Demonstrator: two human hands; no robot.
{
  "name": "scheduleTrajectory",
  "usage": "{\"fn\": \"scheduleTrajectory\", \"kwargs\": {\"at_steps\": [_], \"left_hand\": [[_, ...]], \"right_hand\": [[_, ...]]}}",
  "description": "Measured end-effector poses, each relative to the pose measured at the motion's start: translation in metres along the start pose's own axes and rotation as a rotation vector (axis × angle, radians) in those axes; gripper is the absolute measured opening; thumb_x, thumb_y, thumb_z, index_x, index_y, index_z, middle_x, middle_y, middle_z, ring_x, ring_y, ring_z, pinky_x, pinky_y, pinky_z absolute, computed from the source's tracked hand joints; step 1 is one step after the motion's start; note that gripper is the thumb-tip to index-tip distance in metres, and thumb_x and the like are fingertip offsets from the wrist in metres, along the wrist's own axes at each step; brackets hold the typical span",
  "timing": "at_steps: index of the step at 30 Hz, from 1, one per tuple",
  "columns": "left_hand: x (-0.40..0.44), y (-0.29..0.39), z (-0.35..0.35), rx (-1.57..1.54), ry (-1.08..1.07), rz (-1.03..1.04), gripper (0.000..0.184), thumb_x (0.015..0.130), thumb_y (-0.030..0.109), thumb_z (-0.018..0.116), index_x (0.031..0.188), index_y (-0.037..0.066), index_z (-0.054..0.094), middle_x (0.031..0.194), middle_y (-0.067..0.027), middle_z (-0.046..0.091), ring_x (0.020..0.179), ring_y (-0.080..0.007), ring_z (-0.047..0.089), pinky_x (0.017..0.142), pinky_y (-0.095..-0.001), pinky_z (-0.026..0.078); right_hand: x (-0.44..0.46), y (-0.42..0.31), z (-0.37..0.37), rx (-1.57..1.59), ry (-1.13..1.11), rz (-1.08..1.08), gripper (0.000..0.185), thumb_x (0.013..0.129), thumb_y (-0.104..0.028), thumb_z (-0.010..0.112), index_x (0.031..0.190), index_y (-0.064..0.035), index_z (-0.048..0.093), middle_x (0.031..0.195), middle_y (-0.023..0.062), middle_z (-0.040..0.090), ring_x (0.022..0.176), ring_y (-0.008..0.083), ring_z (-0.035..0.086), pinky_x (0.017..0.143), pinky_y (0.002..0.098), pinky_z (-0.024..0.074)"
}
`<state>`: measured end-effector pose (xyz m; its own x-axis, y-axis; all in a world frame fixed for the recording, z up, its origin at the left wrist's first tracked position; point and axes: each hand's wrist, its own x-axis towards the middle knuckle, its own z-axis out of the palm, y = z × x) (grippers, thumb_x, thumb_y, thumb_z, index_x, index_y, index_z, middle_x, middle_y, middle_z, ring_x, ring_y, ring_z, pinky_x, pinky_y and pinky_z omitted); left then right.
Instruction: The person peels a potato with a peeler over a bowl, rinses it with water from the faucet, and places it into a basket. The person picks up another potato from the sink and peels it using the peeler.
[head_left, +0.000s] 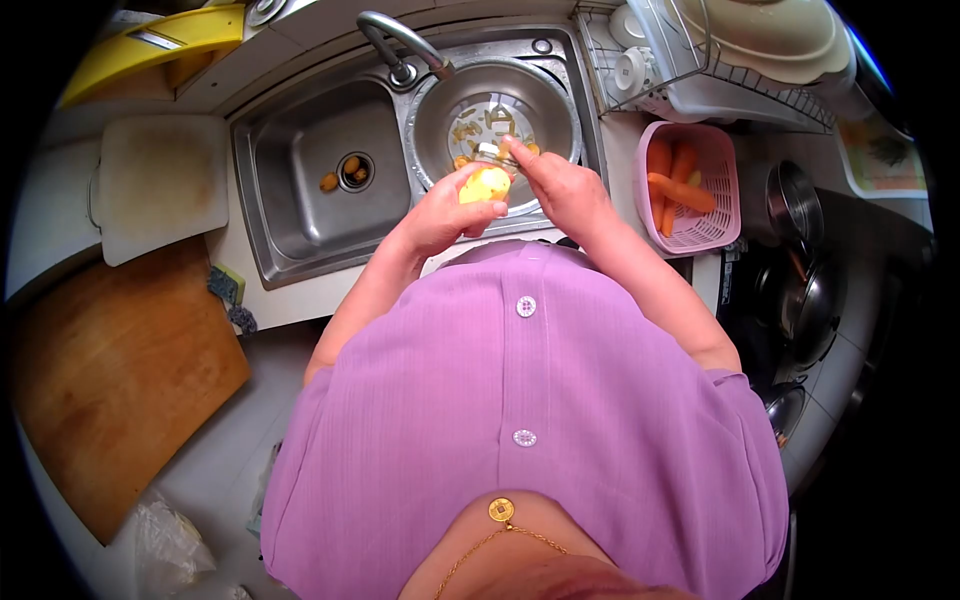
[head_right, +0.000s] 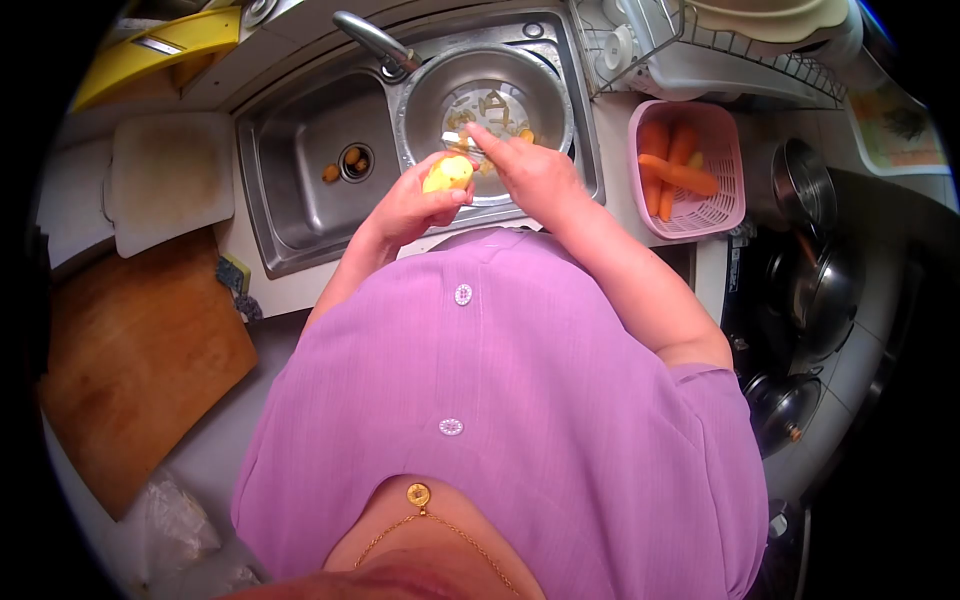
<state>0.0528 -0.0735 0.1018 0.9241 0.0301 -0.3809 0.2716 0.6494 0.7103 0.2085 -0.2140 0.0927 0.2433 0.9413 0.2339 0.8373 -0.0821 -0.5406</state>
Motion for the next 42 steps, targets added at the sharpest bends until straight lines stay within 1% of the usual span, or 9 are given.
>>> {"fn": "scheduleTrajectory", "kwargs": {"at_steps": [6, 12, 18, 21, 24, 29, 36, 38, 42], "left_hand": [[0.001, 0.004, 0.008, 0.135, 0.131, 0.091, 0.043, 0.081, 0.012, 0.069, 0.119, 0.006, 0.05, 0.087, 0.0, 0.055, 0.064, -0.0032, 0.043, 0.05, -0.0164, 0.03], [0.012, -0.013, -0.003, 0.445, 0.284, 0.146, 0.038, 0.082, 0.008, 0.067, 0.117, 0.005, 0.052, 0.098, 0.0018, 0.058, 0.086, -0.006, 0.055, 0.075, -0.0234, 0.046], [0.012, -0.011, -0.001, 0.507, 0.305, 0.076, 0.034, 0.082, 0.01, 0.068, 0.112, 0.004, 0.054, 0.095, 0.0003, 0.059, 0.085, -0.0062, 0.054, 0.074, -0.0226, 0.046], [0.007, -0.004, 0.003, 0.694, 0.306, 0.093, 0.038, 0.081, 0.012, 0.069, 0.115, 0.005, 0.052, 0.096, -0.0001, 0.057, 0.084, -0.0064, 0.054, 0.073, -0.0228, 0.046], [0.007, -0.009, 0.001, 0.597, 0.321, 0.221, 0.043, 0.082, 0.013, 0.069, 0.119, 0.007, 0.048, 0.098, -0.0001, 0.056, 0.084, -0.0067, 0.054, 0.073, -0.023, 0.046], [0.01, -0.01, 0.001, 0.41, 0.31, 0.213, 0.043, 0.079, 0.015, 0.071, 0.115, 0.003, 0.049, 0.1, -0.0046, 0.057, 0.091, -0.0089, 0.054, 0.076, -0.0251, 0.047], [0.015, -0.015, -0.001, 0.414, 0.382, 0.163, 0.041, 0.077, 0.012, 0.072, 0.111, 0.0, 0.052, 0.097, -0.0041, 0.061, 0.086, -0.0087, 0.056, 0.075, -0.0254, 0.048], [0.016, -0.018, -0.004, 0.428, 0.386, 0.16, 0.041, 0.076, 0.012, 0.073, 0.11, -0.001, 0.053, 0.097, -0.0043, 0.061, 0.086, -0.0088, 0.057, 0.075, -0.0256, 0.048], [0.013, -0.012, 0.0, 0.603, 0.415, 0.087, 0.036, 0.079, 0.009, 0.072, 0.109, 0.004, 0.055, 0.097, -0.0012, 0.058, 0.085, -0.0073, 0.056, 0.073, -0.0231, 0.048]], "right_hand": [[-0.002, 0.009, 0.0, -0.01, 0.056, 0.093, 0.045, 0.087, -0.011, 0.056, 0.131, -0.0217, 0.049, 0.074, 0.0097, 0.057, 0.064, 0.0283, 0.061, 0.053, 0.0391, 0.05], [0.0, -0.007, -0.009, -0.035, -0.001, -0.03, 0.054, 0.08, -0.007, 0.058, 0.13, -0.0239, 0.05, 0.072, 0.0073, 0.055, 0.064, 0.0255, 0.06, 0.054, 0.0376, 0.0503], [0.002, -0.011, -0.013, -0.23, -0.111, -0.068, 0.057, 0.077, -0.006, 0.055, 0.13, -0.0261, 0.05, 0.074, 0.0057, 0.053, 0.068, 0.0235, 0.061, 0.055, 0.0364, 0.0503], [0.001, 0.008, -0.005, -0.314, -0.17, 0.147, 0.053, 0.081, -0.009, 0.055, 0.131, -0.025, 0.049, 0.075, 0.0076, 0.055, 0.07, 0.0258, 0.061, 0.058, 0.0394, 0.0502], [-0.003, 0.015, 0.0, -0.16, -0.136, 0.244, 0.048, 0.087, -0.012, 0.054, 0.133, -0.0231, 0.047, 0.082, 0.0107, 0.059, 0.076, 0.029, 0.062, 0.062, 0.0413, 0.0506], [0.0, -0.001, -0.001, 0.165, 0.013, 0.126, 0.044, 0.09, -0.015, 0.052, 0.133, -0.0214, 0.046, 0.095, 0.0118, 0.063, 0.082, 0.031, 0.062, 0.067, 0.0393, 0.0514], [0.003, -0.016, -0.01, 0.083, -0.119, 0.076, 0.048, 0.088, -0.011, 0.053, 0.134, -0.0222, 0.045, 0.085, 0.0102, 0.061, 0.074, 0.0292, 0.062, 0.062, 0.0394, 0.051], [0.002, -0.016, -0.008, -0.075, -0.129, 0.017, 0.05, 0.087, -0.01, 0.056, 0.134, -0.0242, 0.047, 0.076, 0.0087, 0.056, 0.063, 0.0279, 0.059, 0.057, 0.0395, 0.0497], [0.001, 0.0, 0.002, -0.142, -0.135, 0.087, 0.052, 0.084, -0.009, 0.055, 0.133, -0.0238, 0.047, 0.079, 0.01, 0.058, 0.071, 0.0295, 0.062, 0.058, 0.0424, 0.0504]]}}
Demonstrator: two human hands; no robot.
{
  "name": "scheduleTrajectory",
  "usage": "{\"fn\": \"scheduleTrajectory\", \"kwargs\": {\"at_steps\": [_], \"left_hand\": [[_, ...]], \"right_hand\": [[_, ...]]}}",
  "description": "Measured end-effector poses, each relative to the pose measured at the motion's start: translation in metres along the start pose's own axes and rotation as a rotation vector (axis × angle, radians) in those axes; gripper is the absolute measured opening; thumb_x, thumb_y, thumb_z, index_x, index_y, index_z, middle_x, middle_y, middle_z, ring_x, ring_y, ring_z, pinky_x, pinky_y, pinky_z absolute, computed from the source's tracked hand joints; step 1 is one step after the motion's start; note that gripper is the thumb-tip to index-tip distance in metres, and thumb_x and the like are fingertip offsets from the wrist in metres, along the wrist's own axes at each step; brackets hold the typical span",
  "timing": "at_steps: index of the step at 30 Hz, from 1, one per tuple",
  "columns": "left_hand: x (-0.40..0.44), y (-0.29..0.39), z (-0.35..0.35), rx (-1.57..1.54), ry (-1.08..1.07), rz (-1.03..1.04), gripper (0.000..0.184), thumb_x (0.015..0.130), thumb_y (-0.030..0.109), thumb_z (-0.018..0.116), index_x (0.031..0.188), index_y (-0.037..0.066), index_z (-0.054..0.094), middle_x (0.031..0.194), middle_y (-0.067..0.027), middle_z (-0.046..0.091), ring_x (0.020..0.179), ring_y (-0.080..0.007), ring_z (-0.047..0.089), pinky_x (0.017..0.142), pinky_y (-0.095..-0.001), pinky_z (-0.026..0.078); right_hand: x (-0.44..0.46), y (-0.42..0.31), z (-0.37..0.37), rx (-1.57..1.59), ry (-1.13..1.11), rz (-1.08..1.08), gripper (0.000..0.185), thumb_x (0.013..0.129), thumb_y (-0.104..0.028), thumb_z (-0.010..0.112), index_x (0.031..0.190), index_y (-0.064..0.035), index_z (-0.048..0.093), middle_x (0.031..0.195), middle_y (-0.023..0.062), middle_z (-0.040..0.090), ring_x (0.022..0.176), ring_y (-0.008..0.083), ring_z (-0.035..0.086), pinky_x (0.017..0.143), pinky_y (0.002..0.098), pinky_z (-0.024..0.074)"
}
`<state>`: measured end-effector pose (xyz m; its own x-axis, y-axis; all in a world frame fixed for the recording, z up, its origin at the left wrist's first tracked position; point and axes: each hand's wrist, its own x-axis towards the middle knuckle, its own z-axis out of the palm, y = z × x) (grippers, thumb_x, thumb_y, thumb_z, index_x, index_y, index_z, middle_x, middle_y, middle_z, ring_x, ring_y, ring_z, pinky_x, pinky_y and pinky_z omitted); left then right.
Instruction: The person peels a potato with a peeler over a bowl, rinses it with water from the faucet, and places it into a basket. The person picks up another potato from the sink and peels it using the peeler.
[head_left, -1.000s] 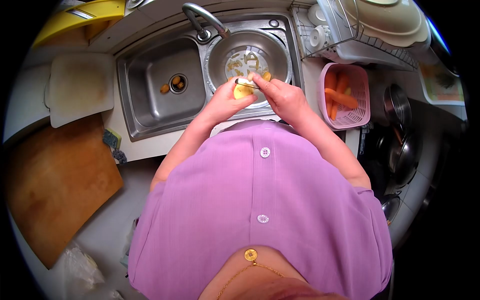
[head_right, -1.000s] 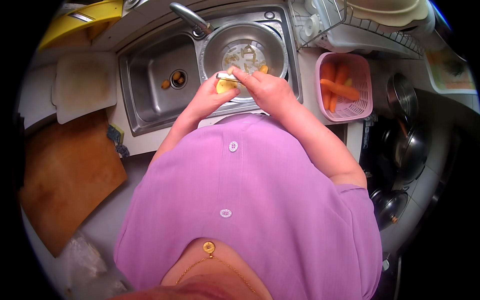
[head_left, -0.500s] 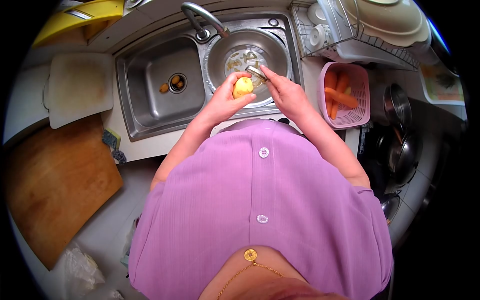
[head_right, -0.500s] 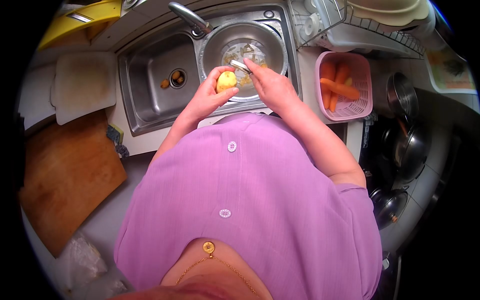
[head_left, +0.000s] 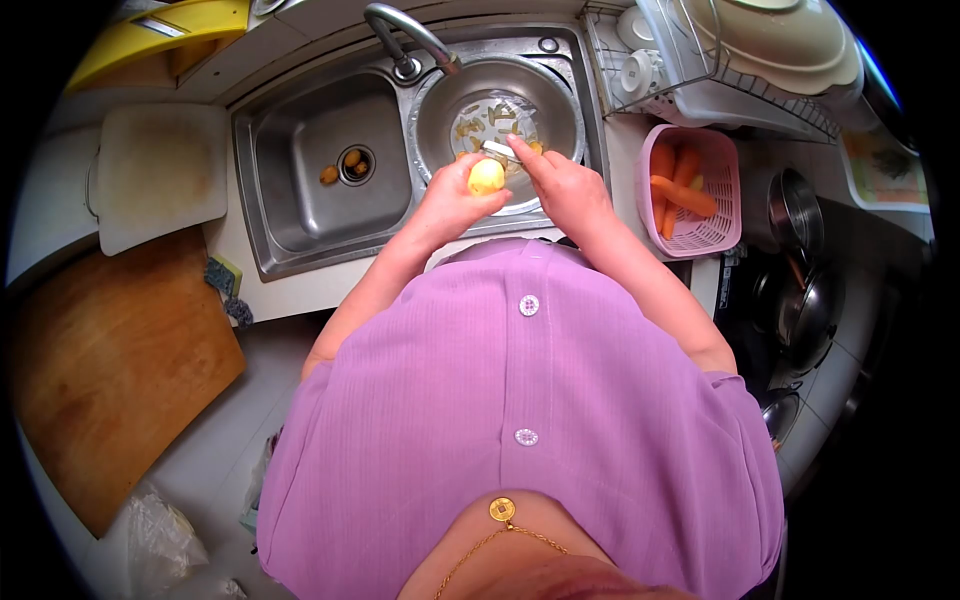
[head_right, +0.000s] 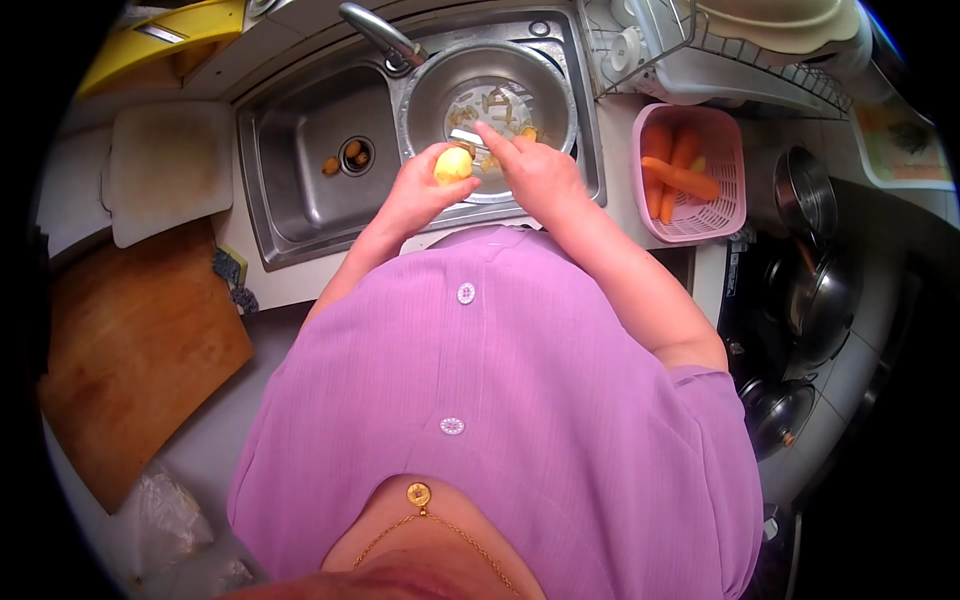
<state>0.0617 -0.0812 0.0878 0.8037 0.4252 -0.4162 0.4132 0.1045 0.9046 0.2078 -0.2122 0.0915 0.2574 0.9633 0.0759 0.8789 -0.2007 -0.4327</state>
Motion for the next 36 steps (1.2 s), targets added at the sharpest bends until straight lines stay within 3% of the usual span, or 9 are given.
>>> {"fn": "scheduleTrajectory", "kwargs": {"at_steps": [2, 9, 15, 21, 24, 28, 30, 33, 36], "left_hand": [[-0.002, 0.001, 0.001, -0.007, 0.015, 0.054, 0.038, 0.079, 0.01, 0.073, 0.111, 0.005, 0.054, 0.095, -0.0007, 0.057, 0.084, -0.0071, 0.055, 0.073, -0.0228, 0.048], [0.0, -0.009, -0.001, -0.228, -0.035, 0.072, 0.046, 0.077, 0.019, 0.075, 0.115, 0.006, 0.051, 0.095, -0.0024, 0.056, 0.087, -0.0089, 0.053, 0.076, -0.0252, 0.047], [0.0, -0.005, 0.0, -0.027, 0.06, 0.223, 0.044, 0.077, 0.012, 0.075, 0.114, 0.006, 0.052, 0.1, -0.0013, 0.056, 0.086, -0.0071, 0.055, 0.071, -0.0232, 0.048], [0.003, -0.011, -0.001, -0.021, 0.119, 0.135, 0.034, 0.072, 0.013, 0.075, 0.099, 0.002, 0.058, 0.096, -0.006, 0.06, 0.085, -0.012, 0.058, 0.074, -0.0269, 0.048], [0.0, -0.005, 0.0, -0.085, 0.06, 0.106, 0.032, 0.075, 0.006, 0.072, 0.103, 0.004, 0.057, 0.091, -0.0009, 0.059, 0.079, -0.0063, 0.055, 0.068, -0.0229, 0.048], [-0.001, -0.005, 0.001, -0.045, 0.07, 0.092, 0.031, 0.074, 0.007, 0.073, 0.101, 0.003, 0.058, 0.09, -0.001, 0.059, 0.08, -0.0072, 0.055, 0.069, -0.0237, 0.047], [-0.002, -0.003, 0.0, 0.238, 0.178, 0.329, 0.034, 0.071, 0.01, 0.075, 0.099, 0.002, 0.059, 0.089, -0.0039, 0.058, 0.081, -0.0133, 0.058, 0.071, -0.0273, 0.047], [0.001, -0.005, -0.001, 0.433, 0.283, 0.4, 0.035, 0.069, 0.013, 0.076, 0.097, 0.001, 0.058, 0.089, -0.0083, 0.057, 0.082, -0.022, 0.059, 0.073, -0.0313, 0.047], [-0.001, -0.003, 0.001, 0.395, 0.295, 0.424, 0.035, 0.068, 0.015, 0.075, 0.095, 0.0, 0.057, 0.092, -0.0151, 0.058, 0.084, -0.0309, 0.059, 0.073, -0.0364, 0.048]], "right_hand": [[-0.001, 0.015, 0.011, -0.033, -0.055, 0.142, 0.047, 0.087, -0.012, 0.053, 0.132, -0.023, 0.048, 0.083, 0.0112, 0.06, 0.073, 0.0307, 0.062, 0.06, 0.0427, 0.0506], [-0.001, 0.009, 0.007, 0.254, 0.147, 0.103, 0.04, 0.091, -0.017, 0.052, 0.131, -0.0214, 0.048, 0.09, 0.0129, 0.063, 0.078, 0.0323, 0.062, 0.066, 0.0415, 0.0507], [0.0, 0.0, 0.0, 0.307, 0.152, 0.077, 0.041, 0.09, -0.017, 0.053, 0.131, -0.0211, 0.048, 0.092, 0.0125, 0.063, 0.079, 0.0318, 0.062, 0.067, 0.041, 0.0508], [-0.002, -0.017, -0.01, 0.236, 0.071, -0.008, 0.043, 0.089, -0.015, 0.054, 0.131, -0.0218, 0.048, 0.08, 0.0087, 0.059, 0.072, 0.0282, 0.062, 0.061, 0.0393, 0.0511], [-0.001, -0.019, -0.011, 0.116, 0.044, -0.035, 0.044, 0.089, -0.015, 0.054, 0.131, -0.0223, 0.048, 0.076, 0.0074, 0.058, 0.069, 0.0271, 0.061, 0.059, 0.0386, 0.0506], [-0.001, 0.008, 0.019, 0.146, 0.134, 0.067, 0.044, 0.089, -0.014, 0.054, 0.131, -0.0233, 0.048, 0.077, 0.0075, 0.058, 0.069, 0.0271, 0.061, 0.059, 0.0386, 0.0504], [-0.001, 0.011, 0.02, 0.16, 0.157, 0.097, 0.044, 0.089, -0.013, 0.054, 0.131, -0.0238, 0.048, 0.076, 0.0074, 0.058, 0.069, 0.027, 0.061, 0.059, 0.0385, 0.0504], [-0.001, -0.008, 0.0, 0.286, 0.224, 0.011, 0.044, 0.088, -0.014, 0.054, 0.131, -0.0243, 0.049, 0.077, 0.0079, 0.058, 0.069, 0.0274, 0.061, 0.059, 0.0388, 0.0506], [-0.003, -0.014, -0.007, 0.184, 0.054, -0.034, 0.044, 0.088, -0.015, 0.055, 0.13, -0.0237, 0.049, 0.076, 0.0089, 0.058, 0.069, 0.0278, 0.061, 0.059, 0.04, 0.0505]]}}
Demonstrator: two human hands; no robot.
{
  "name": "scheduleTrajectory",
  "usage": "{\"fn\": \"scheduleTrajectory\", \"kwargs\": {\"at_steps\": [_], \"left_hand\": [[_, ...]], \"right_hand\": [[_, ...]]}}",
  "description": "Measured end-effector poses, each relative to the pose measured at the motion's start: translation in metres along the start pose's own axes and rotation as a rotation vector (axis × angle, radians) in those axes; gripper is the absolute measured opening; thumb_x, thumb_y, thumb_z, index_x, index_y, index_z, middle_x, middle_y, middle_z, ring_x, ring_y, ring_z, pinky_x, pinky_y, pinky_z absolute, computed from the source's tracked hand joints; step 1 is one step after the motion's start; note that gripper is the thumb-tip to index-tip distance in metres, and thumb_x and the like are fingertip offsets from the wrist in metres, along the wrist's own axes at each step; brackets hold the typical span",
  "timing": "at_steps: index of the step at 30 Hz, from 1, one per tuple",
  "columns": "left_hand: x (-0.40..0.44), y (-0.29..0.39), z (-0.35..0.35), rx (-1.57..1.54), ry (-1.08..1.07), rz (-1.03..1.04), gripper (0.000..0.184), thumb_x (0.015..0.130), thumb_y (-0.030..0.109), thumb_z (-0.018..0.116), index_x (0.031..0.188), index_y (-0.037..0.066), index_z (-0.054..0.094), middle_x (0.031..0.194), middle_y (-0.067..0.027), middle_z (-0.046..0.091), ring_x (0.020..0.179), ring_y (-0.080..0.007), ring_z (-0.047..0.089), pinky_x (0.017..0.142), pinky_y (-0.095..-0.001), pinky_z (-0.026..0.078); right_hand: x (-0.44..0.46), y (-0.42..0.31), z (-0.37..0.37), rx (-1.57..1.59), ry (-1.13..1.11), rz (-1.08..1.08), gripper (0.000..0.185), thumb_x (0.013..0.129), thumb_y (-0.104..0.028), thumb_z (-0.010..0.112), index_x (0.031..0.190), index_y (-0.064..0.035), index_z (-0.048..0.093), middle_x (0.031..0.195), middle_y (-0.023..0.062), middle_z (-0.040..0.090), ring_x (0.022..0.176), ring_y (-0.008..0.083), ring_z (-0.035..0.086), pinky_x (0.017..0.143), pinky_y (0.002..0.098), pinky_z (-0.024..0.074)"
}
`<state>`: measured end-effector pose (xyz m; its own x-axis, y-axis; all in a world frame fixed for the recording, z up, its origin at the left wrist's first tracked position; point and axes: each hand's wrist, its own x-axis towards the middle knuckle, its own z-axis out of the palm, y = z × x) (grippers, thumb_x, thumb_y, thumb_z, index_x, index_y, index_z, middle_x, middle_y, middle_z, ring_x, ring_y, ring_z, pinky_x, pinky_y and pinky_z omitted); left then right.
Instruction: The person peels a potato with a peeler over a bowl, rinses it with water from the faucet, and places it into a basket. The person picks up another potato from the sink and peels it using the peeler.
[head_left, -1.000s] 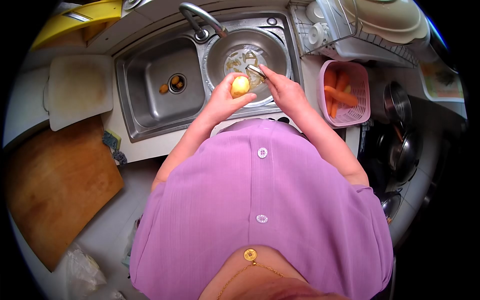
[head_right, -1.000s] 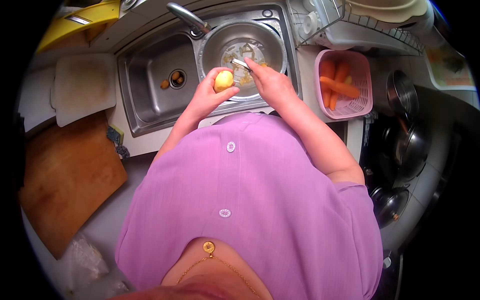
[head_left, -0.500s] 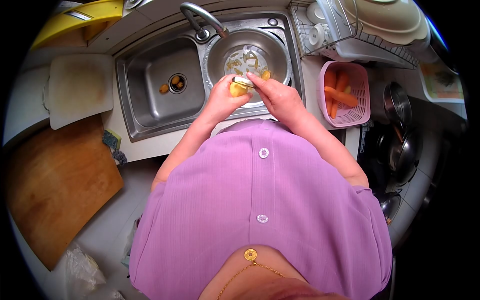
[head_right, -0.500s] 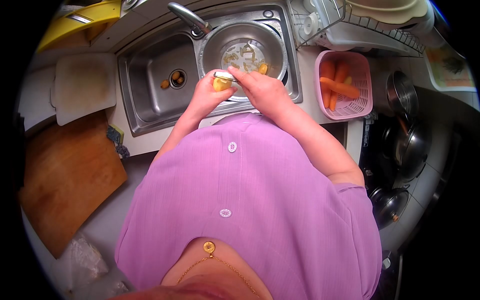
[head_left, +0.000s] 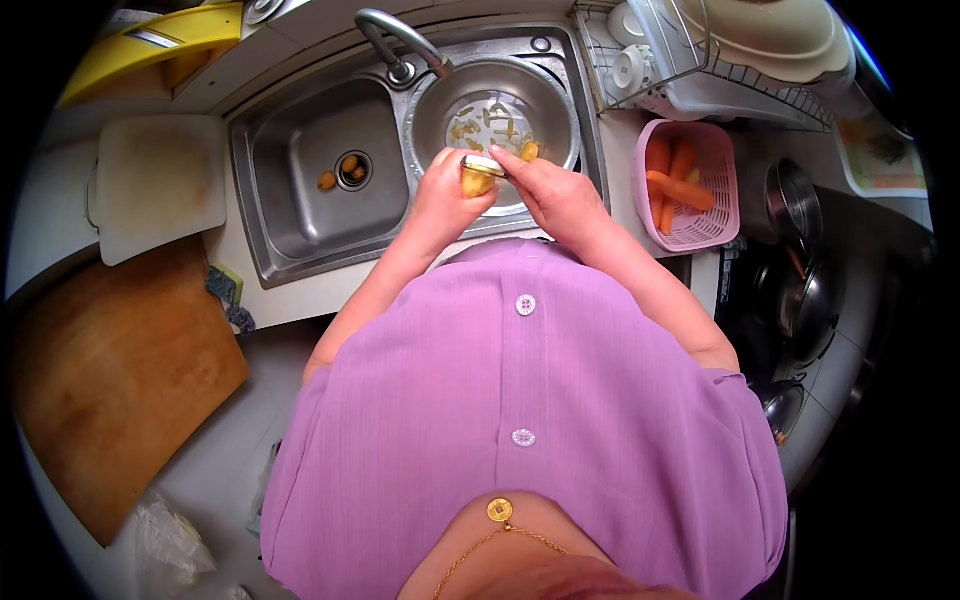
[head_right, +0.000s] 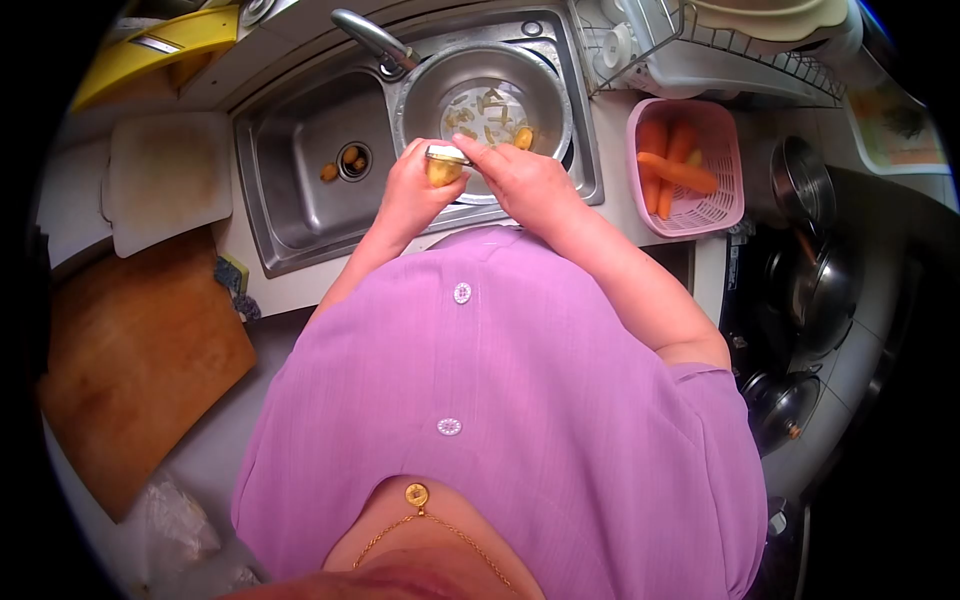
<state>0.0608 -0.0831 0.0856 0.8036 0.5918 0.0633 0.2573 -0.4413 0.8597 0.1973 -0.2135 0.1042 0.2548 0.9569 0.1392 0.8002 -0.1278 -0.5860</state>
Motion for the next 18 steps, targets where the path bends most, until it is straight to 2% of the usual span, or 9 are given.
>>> {"fn": "scheduleTrajectory", "kwargs": {"at_steps": [4, 6, 7, 9, 13, 16, 17, 18], "left_hand": [[0.0, -0.001, 0.001, 0.022, -0.015, -0.006, 0.035, 0.069, 0.014, 0.076, 0.095, 0.002, 0.058, 0.09, -0.0103, 0.058, 0.083, -0.0267, 0.059, 0.074, -0.0332, 0.048], [0.0, 0.003, -0.001, 0.021, -0.026, -0.04, 0.037, 0.07, 0.013, 0.076, 0.099, 0.002, 0.056, 0.09, -0.0088, 0.059, 0.084, -0.0212, 0.06, 0.074, -0.032, 0.048], [0.001, 0.002, -0.001, 0.022, -0.026, -0.042, 0.037, 0.07, 0.013, 0.076, 0.099, 0.002, 0.056, 0.09, -0.0088, 0.059, 0.084, -0.0212, 0.06, 0.074, -0.032, 0.048], [0.003, -0.002, -0.001, -0.209, -0.148, -0.28, 0.042, 0.072, 0.011, 0.074, 0.108, 0.003, 0.052, 0.091, -0.0069, 0.058, 0.085, -0.0143, 0.058, 0.075, -0.0295, 0.049], [0.004, -0.002, 0.003, -0.405, -0.203, -0.244, 0.048, 0.074, 0.006, 0.071, 0.116, 0.003, 0.047, 0.097, -0.0053, 0.056, 0.089, -0.0096, 0.054, 0.076, -0.026, 0.048], [0.005, -0.007, 0.0, -0.732, -0.334, -0.405, 0.056, 0.075, -0.001, 0.065, 0.125, 0.006, 0.042, 0.111, -0.0059, 0.053, 0.094, -0.0084, 0.052, 0.075, -0.0225, 0.046], [0.004, -0.006, -0.002, -0.733, -0.334, -0.405, 0.056, 0.075, -0.001, 0.065, 0.125, 0.006, 0.042, 0.111, -0.0059, 0.053, 0.094, -0.0084, 0.052, 0.075, -0.0225, 0.046], [0.003, -0.006, -0.002, -0.793, -0.335, -0.404, 0.056, 0.076, -0.002, 0.064, 0.126, 0.006, 0.04, 0.111, -0.0065, 0.054, 0.093, -0.0098, 0.054, 0.074, -0.0226, 0.046]], "right_hand": [[0.0, 0.02, 0.011, -0.128, 0.001, 0.125, 0.043, 0.088, -0.014, 0.055, 0.129, -0.0233, 0.051, 0.077, 0.0091, 0.059, 0.07, 0.028, 0.061, 0.06, 0.0393, 0.0507], [0.001, 0.034, 0.02, 0.079, 0.137, 0.13, 0.043, 0.086, -0.017, 0.059, 0.129, -0.0181, 0.052, 0.079, 0.0098, 0.062, 0.068, 0.024, 0.062, 0.062, 0.0344, 0.0504], [0.002, 0.031, 0.018, 0.08, 0.136, 0.13, 0.043, 0.086, -0.017, 0.059, 0.129, -0.0181, 0.052, 0.079, 0.0098, 0.062, 0.068, 0.024, 0.062, 0.062, 0.0344, 0.0504], [0.007, 0.015, 0.011, 0.481, 0.059, 0.303, 0.042, 0.083, -0.022, 0.066, 0.122, -0.01, 0.056, 0.08, 0.0092, 0.063, 0.066, 0.0164, 0.06, 0.063, 0.0282, 0.0486], [0.018, 0.0, 0.014, 0.572, 0.012, 0.346, 0.038, 0.079, -0.024, 0.07, 0.11, -0.0045, 0.06, 0.078, 0.006, 0.063, 0.065, 0.011, 0.057, 0.062, 0.0247, 0.0465], [0.023, 0.016, 0.016, 0.845, -0.02, 0.538, 0.025, 0.08, -0.021, 0.069, 0.097, -0.0025, 0.064, 0.078, 0.0059, 0.063, 0.066, 0.0109, 0.058, 0.062, 0.0253, 0.0471], [0.023, 0.021, 0.015, 0.844, -0.021, 0.538, 0.025, 0.08, -0.021, 0.069, 0.097, -0.0025, 0.064, 0.078, 0.0059, 0.063, 0.066, 0.0109, 0.058, 0.062, 0.0253, 0.0471], [0.023, 0.025, 0.016, 0.704, 0.013, 0.519, 0.026, 0.08, -0.021, 0.069, 0.097, -0.0023, 0.065, 0.079, 0.0067, 0.064, 0.066, 0.0117, 0.058, 0.063, 0.0261, 0.0474]]}}
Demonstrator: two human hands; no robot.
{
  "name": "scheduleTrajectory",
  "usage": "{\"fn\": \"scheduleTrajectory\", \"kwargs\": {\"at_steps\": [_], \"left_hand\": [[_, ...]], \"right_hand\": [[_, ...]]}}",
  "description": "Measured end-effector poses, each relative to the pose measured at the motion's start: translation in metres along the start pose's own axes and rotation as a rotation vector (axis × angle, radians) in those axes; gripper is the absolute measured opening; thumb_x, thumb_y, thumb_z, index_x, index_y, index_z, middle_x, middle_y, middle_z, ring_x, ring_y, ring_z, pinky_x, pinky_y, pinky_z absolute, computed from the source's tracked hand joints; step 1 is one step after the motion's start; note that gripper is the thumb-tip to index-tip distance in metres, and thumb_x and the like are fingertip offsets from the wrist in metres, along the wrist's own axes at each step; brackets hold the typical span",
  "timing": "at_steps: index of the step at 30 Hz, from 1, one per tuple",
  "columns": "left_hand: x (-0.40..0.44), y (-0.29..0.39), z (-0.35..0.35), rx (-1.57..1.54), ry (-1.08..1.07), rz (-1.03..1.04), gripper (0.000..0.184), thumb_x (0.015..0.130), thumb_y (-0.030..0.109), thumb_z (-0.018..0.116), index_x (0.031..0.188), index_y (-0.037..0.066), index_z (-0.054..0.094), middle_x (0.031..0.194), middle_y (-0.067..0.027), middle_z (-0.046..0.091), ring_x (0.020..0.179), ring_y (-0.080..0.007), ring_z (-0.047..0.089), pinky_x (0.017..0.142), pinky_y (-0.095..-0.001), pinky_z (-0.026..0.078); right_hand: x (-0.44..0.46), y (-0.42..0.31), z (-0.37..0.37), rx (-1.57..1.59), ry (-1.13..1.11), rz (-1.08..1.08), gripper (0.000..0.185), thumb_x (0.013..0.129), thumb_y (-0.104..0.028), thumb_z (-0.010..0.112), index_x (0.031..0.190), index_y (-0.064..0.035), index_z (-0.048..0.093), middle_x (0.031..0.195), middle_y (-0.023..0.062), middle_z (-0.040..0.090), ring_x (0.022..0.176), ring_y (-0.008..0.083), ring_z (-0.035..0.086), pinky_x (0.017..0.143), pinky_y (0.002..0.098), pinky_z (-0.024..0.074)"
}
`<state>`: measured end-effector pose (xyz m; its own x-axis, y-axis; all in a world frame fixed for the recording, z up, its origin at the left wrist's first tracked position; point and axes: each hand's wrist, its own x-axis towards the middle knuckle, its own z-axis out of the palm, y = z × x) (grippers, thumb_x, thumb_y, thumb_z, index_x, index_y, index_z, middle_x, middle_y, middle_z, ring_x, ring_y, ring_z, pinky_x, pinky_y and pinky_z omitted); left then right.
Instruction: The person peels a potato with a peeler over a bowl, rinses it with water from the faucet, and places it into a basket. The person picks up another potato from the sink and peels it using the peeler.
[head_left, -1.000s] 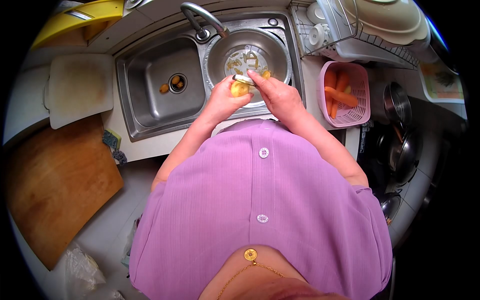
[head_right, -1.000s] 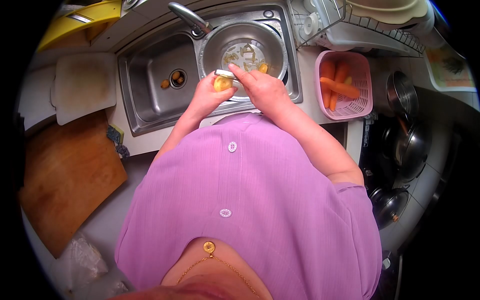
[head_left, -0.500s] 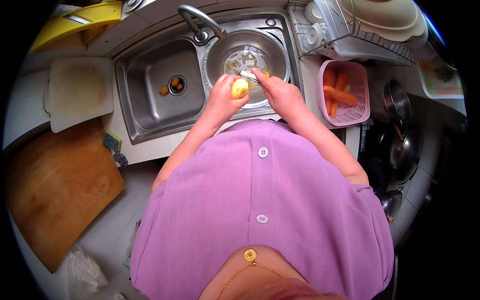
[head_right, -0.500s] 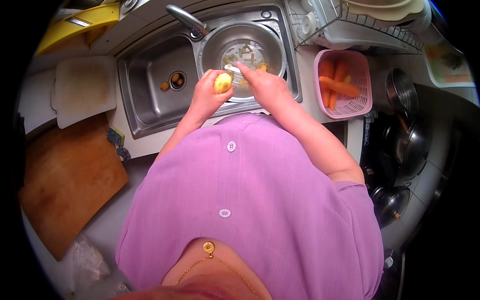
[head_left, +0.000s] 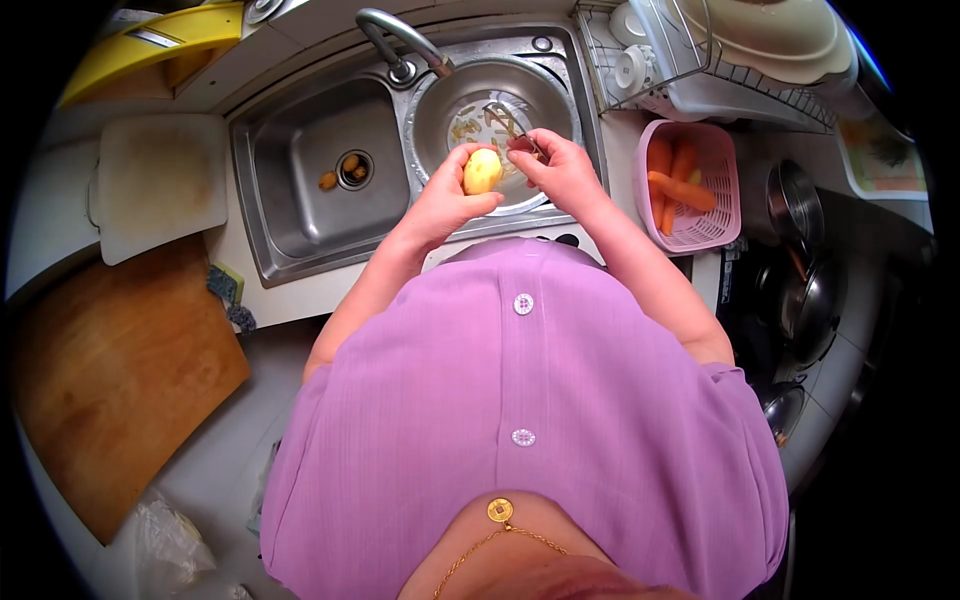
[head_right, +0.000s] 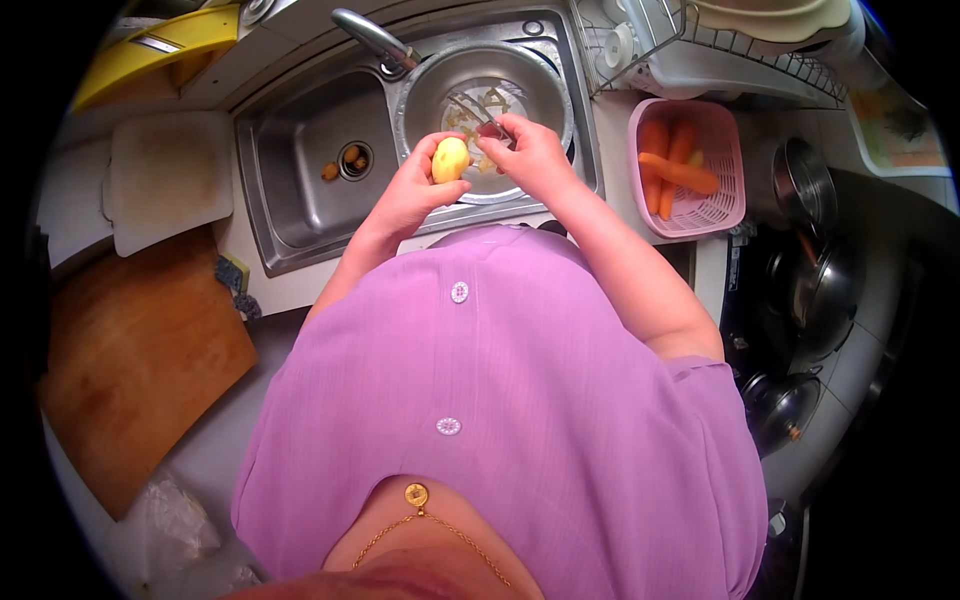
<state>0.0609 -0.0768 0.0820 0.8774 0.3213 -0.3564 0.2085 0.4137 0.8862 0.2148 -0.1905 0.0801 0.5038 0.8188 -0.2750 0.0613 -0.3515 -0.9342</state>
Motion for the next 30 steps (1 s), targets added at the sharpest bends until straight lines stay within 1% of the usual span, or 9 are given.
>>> {"fn": "scheduleTrajectory", "kwargs": {"at_steps": [1, 2, 8, 11, 14, 17, 20, 24, 30], "left_hand": [[-0.001, 0.001, 0.0, -0.057, -0.015, 0.008, 0.057, 0.077, -0.002, 0.062, 0.128, 0.006, 0.039, 0.111, -0.0071, 0.054, 0.092, -0.0111, 0.056, 0.072, -0.0227, 0.046], [-0.002, 0.003, 0.0, -0.058, -0.013, 0.009, 0.057, 0.077, -0.002, 0.062, 0.128, 0.006, 0.039, 0.111, -0.0071, 0.054, 0.092, -0.0111, 0.056, 0.072, -0.0227, 0.046], [-0.003, 0.007, 0.001, -0.128, 0.052, -0.038, 0.054, 0.083, 0.005, 0.064, 0.13, 0.004, 0.036, 0.112, -0.009, 0.056, 0.089, -0.0179, 0.064, 0.065, -0.0228, 0.048], [-0.001, 0.006, -0.001, -0.11, 0.054, -0.035, 0.052, 0.084, 0.008, 0.065, 0.128, 0.003, 0.038, 0.108, -0.0078, 0.058, 0.089, -0.0177, 0.064, 0.063, -0.022, 0.048], [0.0, 0.007, -0.002, -0.097, 0.036, -0.048, 0.048, 0.084, 0.008, 0.065, 0.125, 0.002, 0.042, 0.105, -0.007, 0.059, 0.088, -0.0169, 0.064, 0.062, -0.0216, 0.048], [-0.002, 0.011, -0.001, -0.162, 0.01, -0.105, 0.045, 0.084, 0.009, 0.065, 0.124, 0.002, 0.045, 0.104, -0.0068, 0.06, 0.087, -0.0158, 0.064, 0.062, -0.0217, 0.048], [-0.003, 0.012, 0.002, -0.18, 0.025, -0.097, 0.048, 0.084, 0.011, 0.066, 0.126, 0.002, 0.044, 0.104, -0.0064, 0.06, 0.085, -0.0145, 0.064, 0.062, -0.0213, 0.048], [-0.003, 0.009, 0.003, -0.073, 0.043, -0.018, 0.051, 0.084, 0.011, 0.067, 0.128, 0.0, 0.044, 0.106, -0.0056, 0.059, 0.085, -0.0122, 0.062, 0.064, -0.0204, 0.048], [0.003, -0.01, 0.002, 0.029, 0.186, 0.121, 0.046, 0.081, 0.01, 0.071, 0.12, -0.001, 0.05, 0.103, -0.0055, 0.061, 0.09, -0.0102, 0.059, 0.075, -0.0225, 0.049]], "right_hand": [[0.001, 0.003, -0.002, -0.127, 0.056, -0.039, 0.027, 0.08, -0.021, 0.069, 0.098, -0.0022, 0.065, 0.08, 0.0075, 0.065, 0.066, 0.0125, 0.059, 0.063, 0.0269, 0.0478], [0.002, 0.006, -0.004, -0.343, 0.125, -0.208, 0.026, 0.083, -0.021, 0.066, 0.101, -0.0035, 0.064, 0.088, 0.0108, 0.066, 0.069, 0.0202, 0.062, 0.065, 0.0297, 0.0489], [-0.01, -0.004, -0.004, -0.302, 0.073, -0.222, 0.028, 0.088, -0.016, 0.057, 0.115, -0.01, 0.058, 0.093, 0.0141, 0.064, 0.079, 0.0319, 0.063, 0.069, 0.0352, 0.0505], [-0.016, -0.004, -0.002, -0.408, 0.063, -0.453, 0.032, 0.087, -0.014, 0.056, 0.119, -0.012, 0.055, 0.092, 0.0136, 0.064, 0.079, 0.0311, 0.063, 0.069, 0.0374, 0.0513], [-0.022, -0.015, -0.004, -0.615, -0.034, -0.516, 0.032, 0.087, -0.014, 0.056, 0.119, -0.0129, 0.055, 0.096, 0.0133, 0.065, 0.081, 0.0313, 0.063, 0.069, 0.0392, 0.0517], [-0.016, -0.008, -0.007, -0.744, 0.074, -0.405, 0.032, 0.088, -0.014, 0.056, 0.12, -0.0136, 0.055, 0.099, 0.0132, 0.065, 0.083, 0.0315, 0.064, 0.07, 0.0407, 0.0515], [-0.008, 0.009, -0.012, -0.649, 0.193, -0.362, 0.031, 0.088, -0.014, 0.055, 0.119, -0.0133, 0.056, 0.099, 0.0139, 0.065, 0.084, 0.0318, 0.064, 0.071, 0.0407, 0.0513], [-0.011, 0.005, -0.009, -0.393, 0.106, -0.242, 0.03, 0.089, -0.014, 0.054, 0.119, -0.0132, 0.057, 0.099, 0.0146, 0.064, 0.086, 0.0317, 0.063, 0.073, 0.0405, 0.051], [-0.021, -0.008, -0.006, -0.47, 0.085, -0.44, 0.033, 0.089, -0.015, 0.054, 0.122, -0.0146, 0.056, 0.096, 0.0136, 0.064, 0.086, 0.0301, 0.063, 0.071, 0.0381, 0.0512]]}}
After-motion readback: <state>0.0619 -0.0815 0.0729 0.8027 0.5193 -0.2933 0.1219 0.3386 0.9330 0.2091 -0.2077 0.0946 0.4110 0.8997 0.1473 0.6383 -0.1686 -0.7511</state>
